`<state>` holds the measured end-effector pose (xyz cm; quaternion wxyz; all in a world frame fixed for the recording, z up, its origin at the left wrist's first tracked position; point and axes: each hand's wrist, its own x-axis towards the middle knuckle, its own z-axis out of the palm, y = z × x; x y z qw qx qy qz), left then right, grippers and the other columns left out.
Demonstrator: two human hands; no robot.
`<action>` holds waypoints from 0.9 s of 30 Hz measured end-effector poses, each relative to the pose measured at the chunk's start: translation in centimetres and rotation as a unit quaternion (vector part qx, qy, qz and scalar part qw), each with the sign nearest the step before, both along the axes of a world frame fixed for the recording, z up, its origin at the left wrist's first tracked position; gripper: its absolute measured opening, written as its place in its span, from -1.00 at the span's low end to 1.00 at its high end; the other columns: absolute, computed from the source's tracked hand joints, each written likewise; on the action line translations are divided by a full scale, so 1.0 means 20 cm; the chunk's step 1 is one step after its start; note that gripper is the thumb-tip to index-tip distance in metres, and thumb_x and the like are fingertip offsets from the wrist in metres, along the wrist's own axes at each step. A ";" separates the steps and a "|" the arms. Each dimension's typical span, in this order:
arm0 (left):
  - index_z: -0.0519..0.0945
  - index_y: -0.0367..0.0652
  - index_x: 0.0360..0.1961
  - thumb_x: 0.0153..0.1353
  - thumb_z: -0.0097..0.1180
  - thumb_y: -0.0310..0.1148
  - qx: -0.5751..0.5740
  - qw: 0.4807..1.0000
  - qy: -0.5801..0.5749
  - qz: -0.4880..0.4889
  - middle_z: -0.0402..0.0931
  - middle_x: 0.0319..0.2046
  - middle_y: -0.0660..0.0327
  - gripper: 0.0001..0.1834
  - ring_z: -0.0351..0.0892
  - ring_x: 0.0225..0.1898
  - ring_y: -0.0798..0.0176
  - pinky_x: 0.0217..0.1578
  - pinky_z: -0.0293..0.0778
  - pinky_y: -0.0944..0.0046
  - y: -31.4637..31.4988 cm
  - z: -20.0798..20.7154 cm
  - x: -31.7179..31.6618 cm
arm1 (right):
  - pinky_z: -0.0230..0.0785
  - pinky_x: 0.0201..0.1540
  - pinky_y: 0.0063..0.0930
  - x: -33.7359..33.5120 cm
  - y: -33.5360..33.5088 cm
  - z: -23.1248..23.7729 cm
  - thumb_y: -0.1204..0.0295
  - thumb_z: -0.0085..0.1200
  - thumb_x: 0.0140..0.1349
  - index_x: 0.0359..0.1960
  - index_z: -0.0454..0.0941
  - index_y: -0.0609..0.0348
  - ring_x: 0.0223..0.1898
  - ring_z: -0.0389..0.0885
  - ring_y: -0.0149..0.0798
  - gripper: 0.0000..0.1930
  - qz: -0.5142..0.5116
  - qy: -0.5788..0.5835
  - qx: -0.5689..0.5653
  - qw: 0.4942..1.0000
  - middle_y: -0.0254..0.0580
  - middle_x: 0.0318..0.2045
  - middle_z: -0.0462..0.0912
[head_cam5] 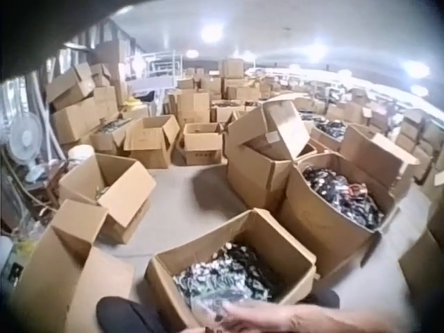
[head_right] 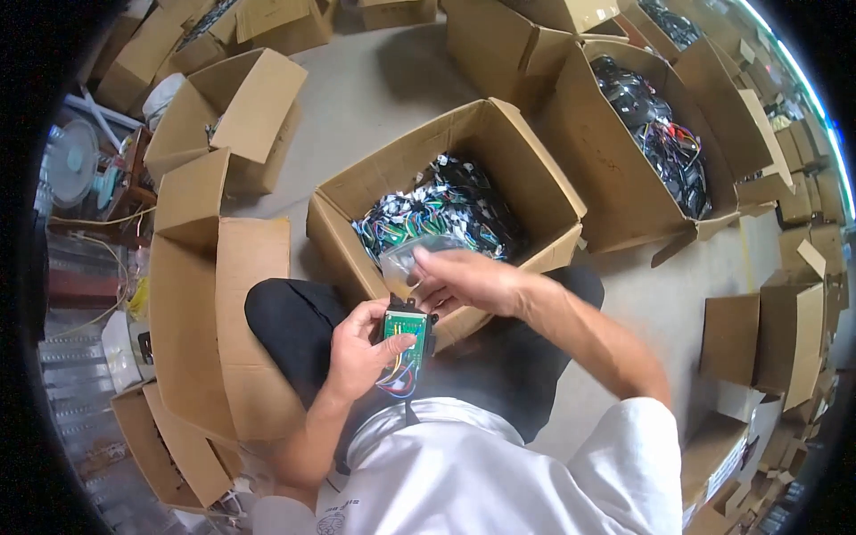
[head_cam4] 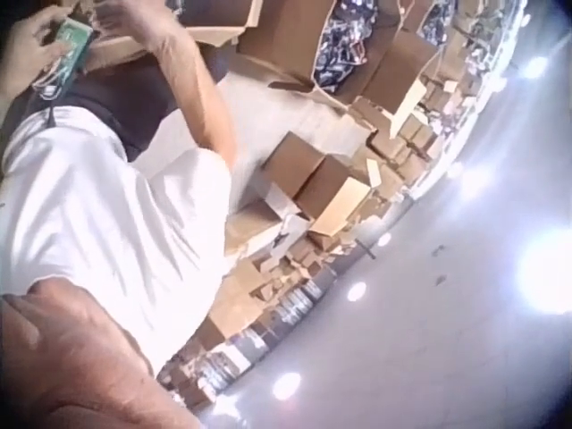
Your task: The person sorts and inspects electronic circuit boards and wires by hand, taking them from cardboard boxes.
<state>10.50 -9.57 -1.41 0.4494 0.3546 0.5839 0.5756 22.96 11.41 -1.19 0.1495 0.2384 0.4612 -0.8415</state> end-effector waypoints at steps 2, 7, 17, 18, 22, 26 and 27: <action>0.52 -0.29 -0.10 0.06 0.48 -0.45 -0.062 0.991 -0.031 0.118 0.60 -0.06 0.16 -0.57 0.58 -0.05 0.29 -0.06 0.52 0.25 0.02 -0.01 0.07 | 0.40 0.18 -0.29 0.10 -0.14 -0.01 -0.14 0.06 0.35 0.30 0.27 0.26 0.10 0.53 -0.25 -0.24 -0.112 0.057 0.090 0.988 -0.12 0.06 0.56; 0.37 -0.24 0.12 -0.06 0.41 -0.63 0.054 0.935 0.291 0.195 0.46 0.00 -0.02 -0.31 0.52 0.05 -0.01 0.05 0.49 0.13 0.10 -0.08 0.26 | 0.44 0.00 -0.46 0.01 -0.44 0.01 0.24 0.36 0.18 0.34 0.24 0.35 -0.09 0.54 -0.34 -0.21 -0.318 0.040 0.212 0.923 -0.09 -0.12 0.59; 0.33 -0.20 0.29 0.42 -0.24 0.26 -0.108 0.918 -0.354 -0.144 0.54 0.00 0.18 -0.25 0.57 -0.08 0.31 -0.07 0.52 0.21 0.02 -0.31 0.16 | 0.61 -0.09 -0.36 0.05 -0.38 0.06 0.43 0.27 0.25 0.22 0.32 0.34 -0.23 0.70 -0.21 -0.45 -0.453 0.087 0.046 0.886 -0.04 -0.26 0.66; 0.31 -0.21 0.30 0.36 -0.17 0.32 -0.110 0.919 -0.347 -0.153 0.54 0.00 0.14 -0.18 0.58 -0.09 0.29 -0.09 0.52 0.19 0.02 -0.35 0.17 | 0.61 -0.09 -0.36 0.06 -0.35 0.05 0.43 0.27 0.25 0.22 0.32 0.34 -0.23 0.70 -0.21 -0.45 -0.454 0.083 0.048 0.886 -0.04 -0.26 0.66; 0.27 -0.31 0.29 0.15 0.15 0.37 -0.019 0.983 0.079 -0.162 0.55 -0.04 0.01 0.00 0.57 -0.07 0.13 0.02 0.42 0.05 0.07 -0.09 0.17 | 0.63 -0.14 -0.35 0.10 -0.30 0.01 0.47 0.29 0.23 0.19 0.36 0.34 -0.23 0.70 -0.21 -0.47 -0.474 0.074 0.054 0.876 -0.07 -0.25 0.65; 0.11 -0.42 0.35 -0.05 0.42 0.14 -0.003 0.913 0.404 -0.056 0.49 0.08 -0.09 0.16 0.47 0.11 -0.03 0.16 0.13 -0.12 0.07 -0.10 0.24 | 0.64 -0.14 -0.32 0.07 -0.30 0.00 0.49 0.27 0.24 0.19 0.36 0.33 -0.23 0.69 -0.21 -0.49 -0.529 0.057 0.029 0.846 -0.08 -0.27 0.63; 0.17 -0.41 0.31 -0.01 0.40 0.15 -0.018 0.907 0.418 -0.054 0.49 0.07 -0.07 0.09 0.47 0.09 -0.02 0.10 0.16 -0.12 0.07 -0.09 0.23 | 0.64 -0.15 -0.33 0.06 -0.31 0.00 0.49 0.26 0.24 0.19 0.36 0.33 -0.23 0.69 -0.21 -0.49 -0.534 0.053 0.039 0.843 -0.08 -0.27 0.63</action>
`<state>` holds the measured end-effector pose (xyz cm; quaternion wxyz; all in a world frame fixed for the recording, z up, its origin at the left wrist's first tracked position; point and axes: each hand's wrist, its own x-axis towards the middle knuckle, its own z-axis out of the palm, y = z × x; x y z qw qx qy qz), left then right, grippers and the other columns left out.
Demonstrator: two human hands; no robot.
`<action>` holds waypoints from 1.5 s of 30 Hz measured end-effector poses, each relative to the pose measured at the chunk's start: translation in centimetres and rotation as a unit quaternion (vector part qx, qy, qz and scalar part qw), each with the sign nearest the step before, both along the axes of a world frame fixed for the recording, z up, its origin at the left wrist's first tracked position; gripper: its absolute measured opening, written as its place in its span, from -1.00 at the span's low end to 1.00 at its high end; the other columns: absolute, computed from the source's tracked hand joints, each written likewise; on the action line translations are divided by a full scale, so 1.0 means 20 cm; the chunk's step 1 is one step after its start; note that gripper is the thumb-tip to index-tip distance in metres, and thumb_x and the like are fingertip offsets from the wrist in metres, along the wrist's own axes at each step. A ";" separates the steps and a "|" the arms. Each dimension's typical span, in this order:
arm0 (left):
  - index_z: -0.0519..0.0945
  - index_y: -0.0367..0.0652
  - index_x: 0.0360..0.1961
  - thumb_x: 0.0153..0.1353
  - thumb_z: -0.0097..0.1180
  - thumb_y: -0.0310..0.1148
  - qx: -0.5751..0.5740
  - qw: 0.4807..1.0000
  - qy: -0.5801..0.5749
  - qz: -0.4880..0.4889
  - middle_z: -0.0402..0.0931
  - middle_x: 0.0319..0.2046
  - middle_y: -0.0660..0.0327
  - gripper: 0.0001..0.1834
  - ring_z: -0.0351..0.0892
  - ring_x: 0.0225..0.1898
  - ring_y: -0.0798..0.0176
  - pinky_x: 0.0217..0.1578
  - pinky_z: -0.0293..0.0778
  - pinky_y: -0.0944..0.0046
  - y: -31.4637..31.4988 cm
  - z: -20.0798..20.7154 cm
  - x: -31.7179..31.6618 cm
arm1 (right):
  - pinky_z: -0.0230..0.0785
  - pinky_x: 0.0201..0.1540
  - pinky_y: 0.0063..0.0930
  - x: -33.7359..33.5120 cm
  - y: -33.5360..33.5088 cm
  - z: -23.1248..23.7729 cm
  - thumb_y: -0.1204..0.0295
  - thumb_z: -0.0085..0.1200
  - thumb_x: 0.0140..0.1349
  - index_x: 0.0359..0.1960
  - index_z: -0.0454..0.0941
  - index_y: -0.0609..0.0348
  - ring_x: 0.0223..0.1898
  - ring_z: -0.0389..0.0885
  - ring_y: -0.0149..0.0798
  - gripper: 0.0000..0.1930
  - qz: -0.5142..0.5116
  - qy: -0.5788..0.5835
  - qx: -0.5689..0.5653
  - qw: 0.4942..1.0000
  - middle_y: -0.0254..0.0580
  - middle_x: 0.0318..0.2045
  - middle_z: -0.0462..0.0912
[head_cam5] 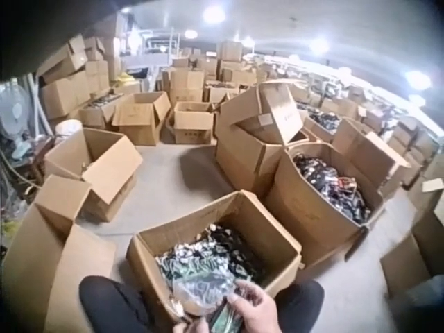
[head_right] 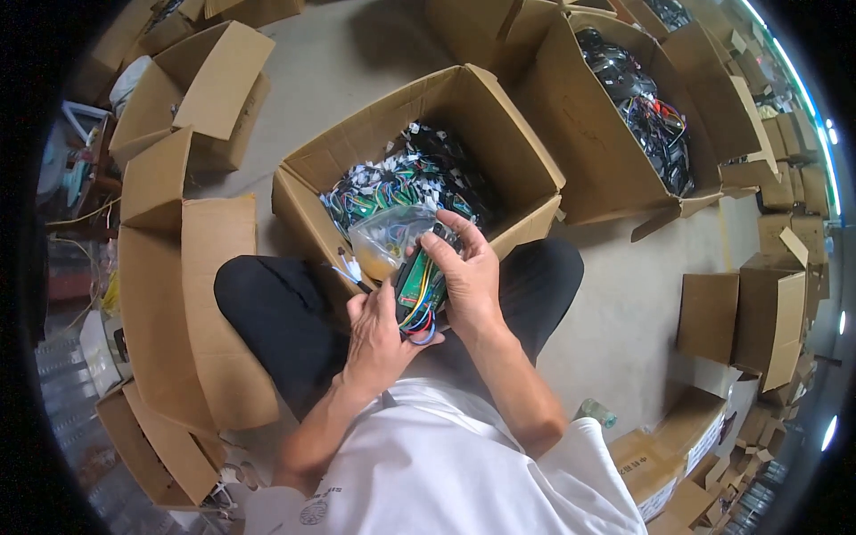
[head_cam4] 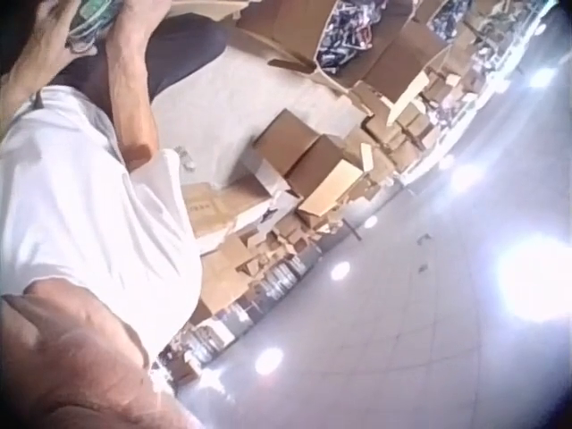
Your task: The person sorts and inspects electronic circuit boards and wires by hand, taking them from cardboard boxes.
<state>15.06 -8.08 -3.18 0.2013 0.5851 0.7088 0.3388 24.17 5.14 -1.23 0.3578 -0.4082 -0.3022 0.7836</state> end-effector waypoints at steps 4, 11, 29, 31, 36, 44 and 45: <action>0.37 -0.40 0.12 0.22 0.20 0.14 0.001 0.999 -0.038 -0.015 0.56 -0.11 -0.03 -0.22 0.53 -0.11 -0.11 -0.11 0.28 -0.06 0.01 -0.06 -0.06 | 0.61 -0.16 -0.35 0.01 -0.03 -0.03 0.48 0.22 0.27 0.21 0.34 0.35 -0.23 0.68 -0.21 -0.49 -0.022 -0.021 0.027 0.999 -0.10 -0.28 0.62; 0.45 -0.38 0.15 0.44 0.07 -0.18 -0.147 0.873 -0.464 -0.018 0.67 -0.22 0.03 -0.53 0.70 -0.24 0.24 -0.18 0.58 0.27 -0.04 -0.06 -0.15 | 0.59 -0.06 -0.21 0.00 -0.16 -0.07 0.51 0.20 0.24 0.29 0.29 0.34 -0.20 0.68 -0.14 -0.42 0.024 -0.083 0.180 0.980 -0.11 -0.20 0.59; 0.39 -0.34 0.05 0.45 0.02 -0.05 0.085 0.713 -0.615 0.324 0.58 -0.22 -0.02 -0.51 0.54 -0.38 0.30 -0.24 0.54 0.26 -0.16 -0.38 -0.49 | 0.55 -0.12 -0.02 -0.50 0.33 -1.84 0.32 0.06 0.21 -0.30 0.72 0.13 -0.18 0.72 0.08 -0.78 0.581 -0.524 0.405 0.473 0.07 -0.28 0.73; 0.40 -0.33 0.06 0.46 0.01 -0.06 0.092 0.706 -0.623 0.325 0.59 -0.20 -0.03 -0.52 0.55 -0.37 0.30 -0.23 0.53 0.25 -0.16 -0.40 -0.50 | 0.55 -0.11 -0.01 -0.46 0.37 -1.83 0.31 0.02 0.23 -0.32 0.71 0.14 -0.19 0.72 0.09 -0.76 0.577 -0.517 0.425 0.468 0.07 -0.28 0.73; 0.42 -0.30 0.07 0.49 -0.04 -0.10 0.108 0.691 -0.632 0.334 0.59 -0.17 -0.01 -0.57 0.56 -0.34 0.29 -0.18 0.54 0.23 -0.26 -0.31 -0.52 | 0.54 -0.11 0.02 -0.57 0.33 -1.74 0.31 0.02 0.20 -0.32 0.66 0.17 -0.18 0.71 0.12 -0.77 0.600 -0.478 0.432 0.474 0.13 -0.28 0.71; 0.44 -0.26 0.02 0.52 -0.08 -0.16 0.121 0.718 -0.646 0.229 0.61 -0.22 0.16 -0.66 0.53 -0.34 0.45 -0.23 0.52 0.37 -0.21 -0.29 -0.35 | 0.62 -0.14 -0.11 -0.24 0.53 -1.85 0.40 0.32 0.05 -0.20 0.68 0.14 -0.15 0.74 0.06 -0.75 0.573 -0.521 0.457 0.438 0.04 -0.23 0.73; 0.44 -0.26 0.01 0.53 -0.08 -0.17 0.123 0.698 -0.656 0.257 0.61 -0.20 0.16 -0.67 0.53 -0.35 0.45 -0.25 0.51 0.39 -0.24 -0.29 -0.33 | 0.61 -0.16 -0.08 -0.30 0.47 -1.79 0.33 0.21 0.14 -0.26 0.70 0.14 -0.18 0.74 0.06 -0.80 0.563 -0.539 0.495 0.383 0.07 -0.26 0.73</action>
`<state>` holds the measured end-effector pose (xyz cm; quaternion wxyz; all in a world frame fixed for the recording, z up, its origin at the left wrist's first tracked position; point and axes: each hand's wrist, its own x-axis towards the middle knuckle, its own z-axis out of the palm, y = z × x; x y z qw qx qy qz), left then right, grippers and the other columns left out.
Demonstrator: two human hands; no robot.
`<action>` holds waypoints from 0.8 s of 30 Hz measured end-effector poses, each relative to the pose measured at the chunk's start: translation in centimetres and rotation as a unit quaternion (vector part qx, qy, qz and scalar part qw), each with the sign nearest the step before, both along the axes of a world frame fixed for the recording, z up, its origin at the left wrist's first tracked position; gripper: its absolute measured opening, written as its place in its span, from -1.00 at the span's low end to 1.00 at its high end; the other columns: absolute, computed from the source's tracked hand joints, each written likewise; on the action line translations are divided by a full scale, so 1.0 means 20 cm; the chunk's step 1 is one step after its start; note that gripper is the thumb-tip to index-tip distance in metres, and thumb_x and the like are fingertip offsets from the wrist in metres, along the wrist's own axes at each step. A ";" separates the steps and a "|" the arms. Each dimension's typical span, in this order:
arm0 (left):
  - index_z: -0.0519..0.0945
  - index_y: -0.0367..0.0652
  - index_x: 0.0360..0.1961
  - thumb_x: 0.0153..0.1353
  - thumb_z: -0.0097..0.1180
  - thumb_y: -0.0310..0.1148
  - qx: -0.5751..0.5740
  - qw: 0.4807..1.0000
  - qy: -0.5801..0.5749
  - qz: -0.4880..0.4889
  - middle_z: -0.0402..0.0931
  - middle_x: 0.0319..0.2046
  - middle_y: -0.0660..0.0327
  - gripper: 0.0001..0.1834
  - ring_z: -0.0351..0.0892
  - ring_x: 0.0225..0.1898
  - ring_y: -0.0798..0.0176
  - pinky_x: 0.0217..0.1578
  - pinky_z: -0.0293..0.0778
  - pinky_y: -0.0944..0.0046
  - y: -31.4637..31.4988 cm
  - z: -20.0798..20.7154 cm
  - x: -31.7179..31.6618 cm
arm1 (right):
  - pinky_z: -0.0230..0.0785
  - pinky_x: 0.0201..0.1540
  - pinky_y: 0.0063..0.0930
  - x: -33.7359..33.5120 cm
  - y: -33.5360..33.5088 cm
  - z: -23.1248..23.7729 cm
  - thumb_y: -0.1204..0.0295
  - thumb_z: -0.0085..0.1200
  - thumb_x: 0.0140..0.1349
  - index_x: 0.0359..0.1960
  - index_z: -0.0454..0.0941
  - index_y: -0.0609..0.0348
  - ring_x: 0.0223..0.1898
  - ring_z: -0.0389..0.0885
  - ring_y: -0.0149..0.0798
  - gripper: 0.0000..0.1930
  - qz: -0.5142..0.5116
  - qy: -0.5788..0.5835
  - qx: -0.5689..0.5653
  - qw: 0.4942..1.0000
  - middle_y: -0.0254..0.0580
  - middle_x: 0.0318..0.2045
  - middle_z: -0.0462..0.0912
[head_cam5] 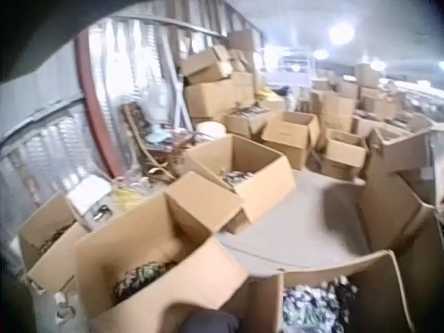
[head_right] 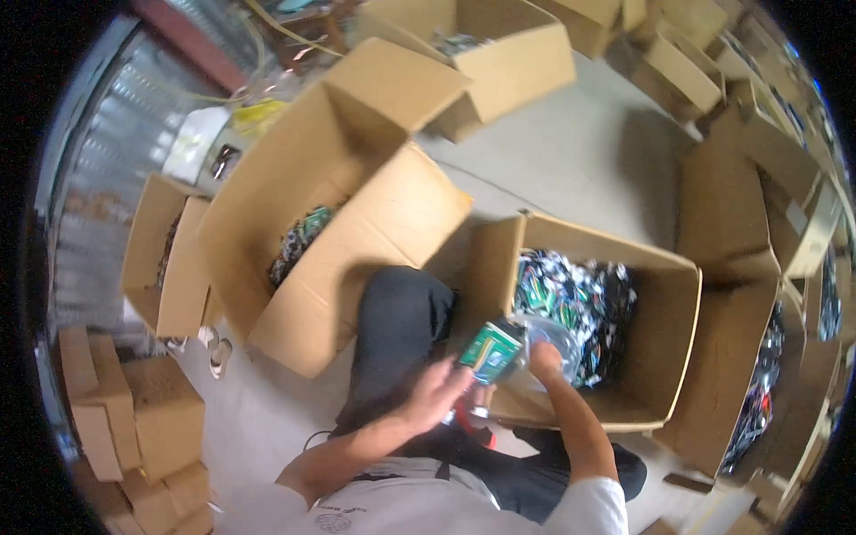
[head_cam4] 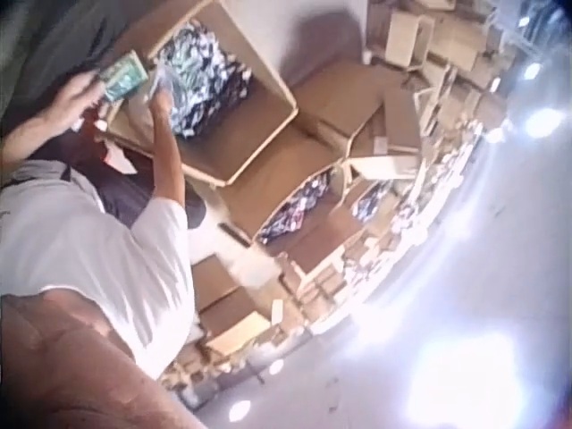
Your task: The person sorts and inspects electronic circuit boards and wires by hand, taking them from cardboard boxes.
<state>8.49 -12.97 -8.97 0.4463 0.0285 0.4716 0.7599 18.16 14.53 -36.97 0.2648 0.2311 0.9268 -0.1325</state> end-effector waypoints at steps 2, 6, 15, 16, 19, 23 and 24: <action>0.44 -0.26 0.04 0.52 -0.06 -0.18 0.005 0.999 -0.020 0.031 0.62 -0.20 0.16 -0.66 0.53 -0.35 0.46 -0.26 0.50 0.42 -0.07 -0.10 0.05 | 0.56 -0.12 0.01 -0.09 -0.13 0.26 0.28 0.14 0.16 -0.30 0.69 0.19 -0.19 0.70 0.19 -0.76 0.017 0.078 -0.098 0.992 0.20 -0.30 0.70; 0.48 -0.24 0.11 0.49 -0.01 -0.13 0.048 0.997 -0.017 -0.053 0.58 -0.15 0.27 -0.60 0.56 -0.23 0.46 -0.21 0.47 0.41 0.10 -0.07 0.03 | 0.52 -0.15 -0.09 0.13 0.10 0.50 0.49 0.06 0.16 -0.29 0.69 0.33 -0.17 0.73 0.12 -0.80 -0.179 0.206 -0.087 0.958 0.22 -0.29 0.71; 0.51 -0.26 0.12 0.48 0.03 -0.21 0.093 0.984 0.032 -0.151 0.58 -0.17 0.29 -0.64 0.50 -0.16 0.49 -0.21 0.48 0.40 0.13 0.02 -0.01 | 0.48 -0.34 -0.58 0.10 -0.55 1.72 0.46 0.17 0.35 -0.15 0.63 0.30 -0.37 0.62 -0.47 -0.85 -0.307 0.321 -0.377 0.813 -0.32 -0.37 0.70; 0.51 -0.27 0.10 0.48 0.02 -0.22 0.125 0.984 0.023 -0.128 0.57 -0.18 0.29 -0.65 0.51 -0.16 0.47 -0.19 0.49 0.39 0.13 0.01 0.00 | 0.55 -0.31 -0.54 0.10 -0.60 1.74 0.38 0.19 0.37 -0.14 0.63 0.29 -0.36 0.63 -0.46 -0.79 -0.324 0.329 -0.397 0.793 -0.29 -0.34 0.70; 0.51 -0.25 0.00 0.45 0.06 -0.24 0.200 0.953 -0.142 -0.176 0.56 -0.23 0.23 -0.71 0.54 -0.26 0.38 -0.17 0.52 0.32 0.01 0.07 -0.04 | 0.57 -0.22 -0.48 0.13 -0.70 1.72 0.42 0.16 0.36 -0.08 0.60 0.29 -0.30 0.67 -0.37 -0.79 -0.345 0.363 -0.533 0.681 -0.20 -0.26 0.70; 0.50 -0.28 0.02 0.46 0.03 -0.21 0.272 0.927 -0.190 -0.177 0.54 -0.23 0.19 -0.66 0.54 -0.27 0.32 -0.19 0.52 0.27 -0.14 0.16 -0.05 | 0.55 -0.11 -0.27 0.10 -0.77 1.76 0.38 0.05 0.38 -0.06 0.57 0.26 -0.20 0.68 -0.25 -0.78 -0.556 0.352 -0.653 0.375 -0.16 -0.20 0.69; 0.50 -0.29 0.03 0.45 0.04 -0.19 0.261 0.932 -0.192 -0.160 0.53 -0.23 0.18 -0.65 0.54 -0.26 0.31 -0.18 0.52 0.27 -0.13 0.16 -0.03 | 0.49 -0.05 -0.21 0.14 -0.73 1.74 0.35 0.00 0.42 -0.18 0.54 0.21 -0.31 0.61 -0.34 -0.82 -0.479 0.387 -0.742 0.267 -0.27 -0.34 0.62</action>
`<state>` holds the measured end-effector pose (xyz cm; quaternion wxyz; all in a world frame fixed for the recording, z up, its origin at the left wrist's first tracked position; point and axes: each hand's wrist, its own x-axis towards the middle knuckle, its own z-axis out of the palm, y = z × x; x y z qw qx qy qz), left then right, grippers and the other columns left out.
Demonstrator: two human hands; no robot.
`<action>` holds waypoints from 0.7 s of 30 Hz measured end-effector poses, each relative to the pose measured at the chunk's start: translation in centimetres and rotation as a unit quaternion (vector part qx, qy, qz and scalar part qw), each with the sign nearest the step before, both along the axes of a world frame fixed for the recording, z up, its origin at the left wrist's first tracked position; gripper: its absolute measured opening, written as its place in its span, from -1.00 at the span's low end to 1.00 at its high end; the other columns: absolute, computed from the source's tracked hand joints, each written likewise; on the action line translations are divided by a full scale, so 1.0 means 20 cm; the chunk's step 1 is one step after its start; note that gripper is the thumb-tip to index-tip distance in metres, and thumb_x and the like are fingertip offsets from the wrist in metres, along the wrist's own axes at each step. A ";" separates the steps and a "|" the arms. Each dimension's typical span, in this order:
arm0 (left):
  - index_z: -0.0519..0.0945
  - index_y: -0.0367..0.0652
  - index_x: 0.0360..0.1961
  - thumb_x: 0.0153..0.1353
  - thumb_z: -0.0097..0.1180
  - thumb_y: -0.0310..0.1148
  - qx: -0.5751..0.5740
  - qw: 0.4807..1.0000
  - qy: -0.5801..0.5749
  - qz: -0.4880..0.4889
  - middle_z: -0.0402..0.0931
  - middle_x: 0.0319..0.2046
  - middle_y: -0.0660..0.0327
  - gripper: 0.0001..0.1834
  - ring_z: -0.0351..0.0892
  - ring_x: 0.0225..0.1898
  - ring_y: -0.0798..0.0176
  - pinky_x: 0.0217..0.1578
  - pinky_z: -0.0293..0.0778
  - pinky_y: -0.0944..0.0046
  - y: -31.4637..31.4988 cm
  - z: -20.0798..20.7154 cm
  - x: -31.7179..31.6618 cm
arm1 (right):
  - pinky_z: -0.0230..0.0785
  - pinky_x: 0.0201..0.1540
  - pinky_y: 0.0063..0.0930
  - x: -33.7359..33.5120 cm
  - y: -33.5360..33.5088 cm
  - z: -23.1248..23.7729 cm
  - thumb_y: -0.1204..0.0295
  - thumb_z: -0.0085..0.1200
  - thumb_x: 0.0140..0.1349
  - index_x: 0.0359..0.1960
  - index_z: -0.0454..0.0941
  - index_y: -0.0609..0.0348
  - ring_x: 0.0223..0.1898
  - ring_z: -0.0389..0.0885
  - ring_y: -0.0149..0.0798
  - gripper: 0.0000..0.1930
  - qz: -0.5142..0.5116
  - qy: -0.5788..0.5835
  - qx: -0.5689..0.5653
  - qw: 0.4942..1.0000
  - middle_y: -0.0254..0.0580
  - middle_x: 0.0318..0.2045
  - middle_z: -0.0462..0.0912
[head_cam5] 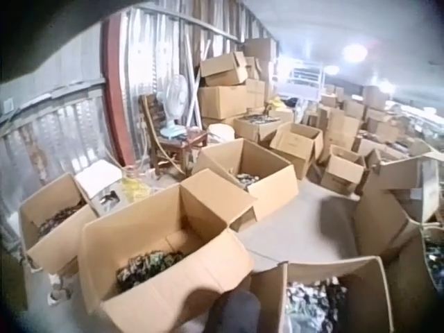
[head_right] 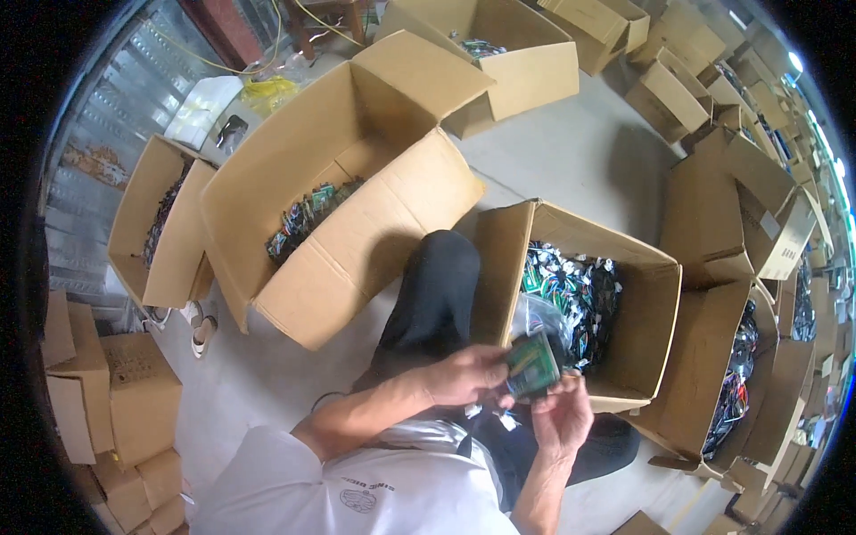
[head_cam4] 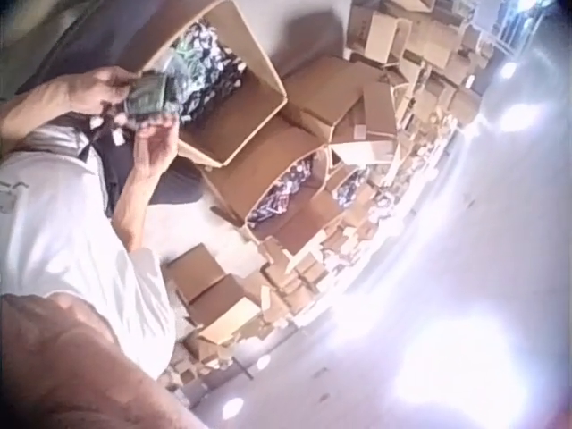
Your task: The person sorts and inspects electronic circuit boards and wires by hand, taking them from cardboard boxes.
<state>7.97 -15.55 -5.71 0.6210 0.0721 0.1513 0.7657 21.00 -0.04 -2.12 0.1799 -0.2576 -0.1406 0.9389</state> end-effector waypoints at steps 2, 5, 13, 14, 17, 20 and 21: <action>0.50 -0.29 0.01 0.46 0.05 -0.19 -0.002 0.999 0.022 0.038 0.53 -0.24 0.21 -0.66 0.52 -0.31 0.34 -0.23 0.51 0.31 0.04 0.01 -0.01 | 0.45 -0.08 -0.22 0.02 -0.01 0.08 0.37 -0.07 0.45 -0.28 0.48 0.16 -0.47 0.46 -0.42 -0.83 -0.064 0.133 -0.098 0.984 -0.40 -0.53 0.44; 0.47 -0.35 -0.01 0.43 0.07 -0.28 -0.135 0.883 0.446 0.061 0.53 -0.22 0.08 -0.69 0.54 -0.28 0.20 -0.18 0.51 0.20 0.02 0.08 -0.10 | 0.34 -0.33 -0.46 0.05 0.08 0.07 0.13 -0.24 0.54 0.10 0.46 0.36 -0.73 0.16 -0.56 -0.52 0.002 0.176 -0.114 0.978 -0.54 -0.71 0.19; 0.50 -0.30 -0.08 0.34 0.11 -0.44 -0.199 0.610 0.760 0.103 0.52 -0.24 -0.03 -0.80 0.56 -0.27 -0.02 -0.18 0.49 0.14 0.13 0.20 0.02 | 0.56 -0.22 -0.35 0.16 0.07 0.42 0.27 0.31 0.22 0.20 0.46 0.35 -0.36 0.70 -0.23 -0.42 0.345 0.032 0.630 0.695 -0.11 -0.37 0.71; 0.51 -0.29 -0.10 0.38 0.08 -0.43 -0.239 0.700 0.663 0.114 0.54 -0.28 0.03 -0.84 0.55 -0.33 0.07 -0.20 0.49 0.20 0.15 0.22 0.01 | 0.55 -0.22 -0.36 0.21 0.06 0.39 0.32 0.30 0.22 0.12 0.51 0.39 -0.35 0.69 -0.25 -0.50 0.312 -0.035 0.665 0.678 -0.15 -0.40 0.70; 0.50 -0.31 -0.05 0.49 -0.01 -0.23 -0.141 0.968 0.203 0.052 0.52 -0.30 0.20 -0.70 0.47 -0.36 0.31 -0.28 0.43 0.26 0.10 0.23 0.00 | 0.44 0.12 -0.21 0.32 0.10 0.24 0.46 0.19 0.27 -0.17 0.61 0.38 -0.35 0.64 -0.25 -0.79 0.123 -0.086 0.701 0.697 -0.21 -0.44 0.64; 0.47 -0.32 0.01 0.47 0.01 -0.16 -0.066 0.996 0.044 0.050 0.51 -0.28 0.17 -0.62 0.44 -0.35 0.33 -0.30 0.40 0.25 0.14 0.21 0.09 | 0.20 0.37 0.00 0.38 0.08 0.02 0.37 0.06 0.37 -0.09 0.58 0.31 -0.38 0.60 -0.21 -0.75 -0.079 -0.027 0.510 0.856 -0.24 -0.49 0.57; 0.43 -0.35 0.06 0.45 0.02 -0.14 -0.039 0.998 -0.013 0.049 0.50 -0.29 0.15 -0.57 0.40 -0.35 0.32 -0.30 0.39 0.23 0.15 0.20 0.09 | 0.25 0.28 0.19 0.34 0.08 0.01 0.23 0.03 0.39 0.05 0.54 0.30 -0.23 0.64 -0.16 -0.62 -0.129 0.174 0.205 0.955 -0.09 -0.32 0.67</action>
